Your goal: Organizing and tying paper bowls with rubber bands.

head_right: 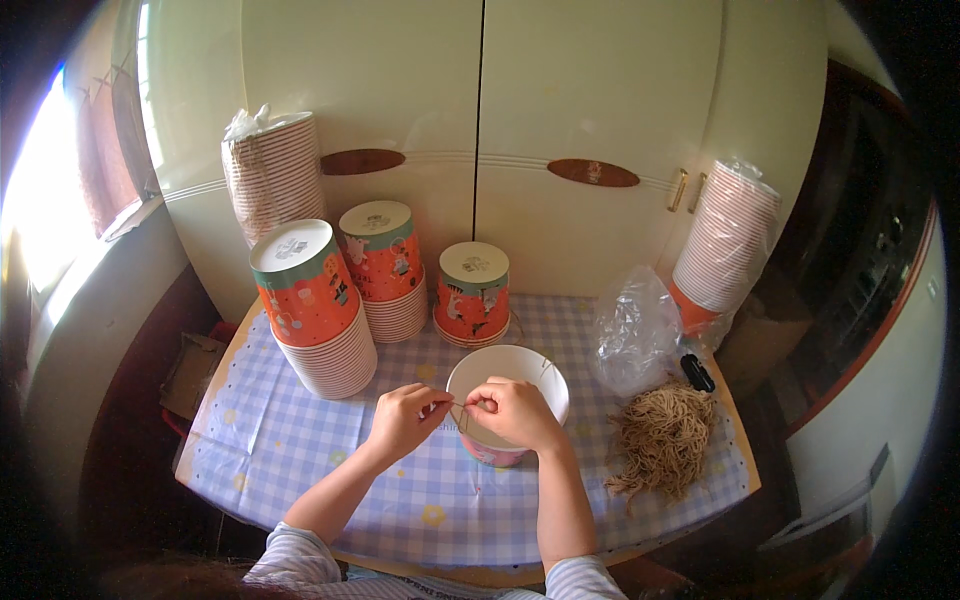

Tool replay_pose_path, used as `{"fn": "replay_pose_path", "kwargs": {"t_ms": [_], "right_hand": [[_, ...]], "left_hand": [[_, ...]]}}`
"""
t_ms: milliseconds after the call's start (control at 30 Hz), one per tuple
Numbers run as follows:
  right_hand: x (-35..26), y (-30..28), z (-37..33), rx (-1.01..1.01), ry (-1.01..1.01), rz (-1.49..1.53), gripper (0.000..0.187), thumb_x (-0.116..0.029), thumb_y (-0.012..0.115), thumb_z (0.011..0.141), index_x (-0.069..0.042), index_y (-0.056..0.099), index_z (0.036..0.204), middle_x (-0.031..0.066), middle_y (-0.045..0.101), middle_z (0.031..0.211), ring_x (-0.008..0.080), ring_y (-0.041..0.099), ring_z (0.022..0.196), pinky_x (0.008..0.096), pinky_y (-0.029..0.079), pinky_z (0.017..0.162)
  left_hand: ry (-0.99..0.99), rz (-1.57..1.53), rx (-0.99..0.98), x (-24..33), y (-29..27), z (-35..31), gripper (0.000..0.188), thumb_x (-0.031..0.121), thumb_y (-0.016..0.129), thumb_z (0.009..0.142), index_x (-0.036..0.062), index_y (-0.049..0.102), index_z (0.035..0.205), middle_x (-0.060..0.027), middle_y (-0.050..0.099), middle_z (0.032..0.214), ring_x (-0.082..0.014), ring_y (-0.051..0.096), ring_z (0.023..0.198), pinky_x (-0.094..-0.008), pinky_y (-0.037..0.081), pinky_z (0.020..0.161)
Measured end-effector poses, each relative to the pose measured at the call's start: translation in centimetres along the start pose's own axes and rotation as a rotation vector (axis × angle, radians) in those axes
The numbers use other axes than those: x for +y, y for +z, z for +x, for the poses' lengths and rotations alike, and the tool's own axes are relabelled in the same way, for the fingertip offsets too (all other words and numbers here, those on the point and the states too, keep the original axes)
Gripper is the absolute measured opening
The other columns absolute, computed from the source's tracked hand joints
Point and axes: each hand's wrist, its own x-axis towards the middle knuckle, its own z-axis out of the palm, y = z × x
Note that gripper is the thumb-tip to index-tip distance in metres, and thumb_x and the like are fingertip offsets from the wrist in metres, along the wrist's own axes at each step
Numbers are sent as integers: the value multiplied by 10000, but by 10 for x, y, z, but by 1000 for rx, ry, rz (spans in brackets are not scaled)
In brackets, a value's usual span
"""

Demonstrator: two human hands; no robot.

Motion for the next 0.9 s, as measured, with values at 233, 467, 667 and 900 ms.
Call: {"fn": "replay_pose_path", "kwargs": {"t_ms": [233, 467, 667, 900], "right_hand": [[-1, -1, 0, 5, -7, -13, 115, -136, 658, 702, -48, 648, 776, 43, 535, 619, 148, 507, 544, 275, 415, 536], [-1, -2, 0, -15, 3, 14, 101, -127, 647, 716, -36, 629, 757, 51, 557, 647, 143, 522, 555, 271, 429, 548], [2, 0, 1, -26, -15, 38, 104, -131, 635, 726, -31, 621, 752, 65, 590, 692, 150, 566, 601, 272, 455, 583], [4, 1, 1, -30, -27, 46, 75, -65, 638, 732, 0, 608, 752, 45, 571, 698, 111, 521, 608, 249, 439, 569]], "left_hand": [[143, -45, 131, -1, 11, -3, 75, 91, 654, 728, 57, 639, 794, -50, 604, 648, -167, 565, 523, -281, 456, 487], [-378, -570, -271, -2, 9, -1, 113, 123, 600, 826, 10, 598, 833, -52, 614, 643, -55, 526, 515, -213, 408, 447], [-456, -930, -313, -5, 11, 0, 132, 111, 594, 833, -3, 527, 844, -38, 602, 703, -51, 495, 512, -190, 373, 426], [-412, -898, -304, -7, 16, 0, 127, 69, 620, 807, 14, 508, 829, -32, 601, 700, -36, 476, 516, -178, 357, 430]]}}
